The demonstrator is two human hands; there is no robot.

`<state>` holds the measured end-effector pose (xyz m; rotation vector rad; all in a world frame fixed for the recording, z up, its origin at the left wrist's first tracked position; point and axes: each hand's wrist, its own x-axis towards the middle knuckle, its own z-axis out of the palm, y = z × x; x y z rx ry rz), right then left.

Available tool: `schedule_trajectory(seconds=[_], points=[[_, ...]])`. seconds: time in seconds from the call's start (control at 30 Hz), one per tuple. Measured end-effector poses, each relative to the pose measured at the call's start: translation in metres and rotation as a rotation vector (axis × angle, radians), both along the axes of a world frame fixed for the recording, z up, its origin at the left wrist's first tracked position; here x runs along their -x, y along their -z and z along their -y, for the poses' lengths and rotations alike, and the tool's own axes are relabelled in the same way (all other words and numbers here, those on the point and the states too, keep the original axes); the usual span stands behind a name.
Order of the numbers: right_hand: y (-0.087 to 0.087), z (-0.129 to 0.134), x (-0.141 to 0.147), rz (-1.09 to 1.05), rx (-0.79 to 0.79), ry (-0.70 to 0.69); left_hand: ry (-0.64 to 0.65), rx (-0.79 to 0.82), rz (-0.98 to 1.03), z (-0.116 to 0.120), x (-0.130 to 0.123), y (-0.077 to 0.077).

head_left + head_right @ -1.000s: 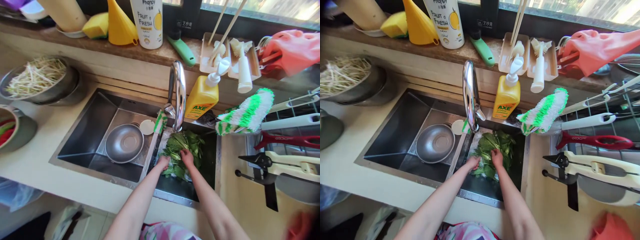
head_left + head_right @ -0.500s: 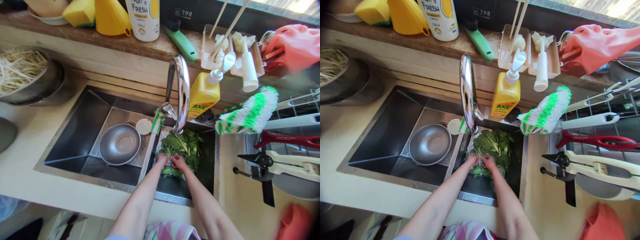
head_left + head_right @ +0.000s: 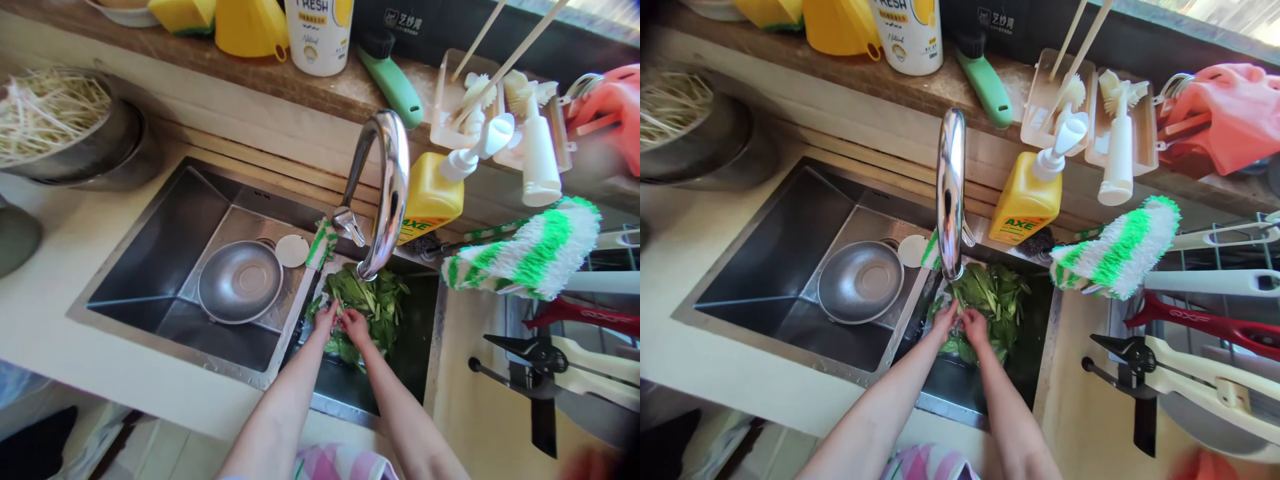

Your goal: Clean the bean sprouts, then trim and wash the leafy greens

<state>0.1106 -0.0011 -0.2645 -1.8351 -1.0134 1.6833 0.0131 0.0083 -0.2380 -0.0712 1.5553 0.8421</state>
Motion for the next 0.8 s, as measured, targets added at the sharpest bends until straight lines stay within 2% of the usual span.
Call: schedule_trajectory(seconds=[0.13,0.27,0.33,0.43,0.53,0.8], points=[[-0.001,0.0,-0.001,0.074,-0.097,-0.031,-0.044,-0.026,0.042,-0.002,-0.001,-0.001],[-0.005,0.0,0.001,0.074,-0.135,0.059,-0.078,-0.013,0.087,-0.007,-0.002,-0.003],[-0.008,0.0,0.002,0.025,-0.095,0.143,-0.089,-0.005,0.112,-0.007,-0.004,-0.005],[-0.015,-0.002,0.001,-0.142,0.046,0.247,-0.096,0.005,0.137,-0.006,-0.005,-0.009],[-0.023,-0.005,-0.003,-0.232,0.121,0.269,-0.086,0.02,0.145,-0.005,-0.003,-0.013],[-0.031,-0.005,-0.014,-0.308,0.128,0.298,0.003,0.139,0.12,-0.001,0.008,-0.014]])
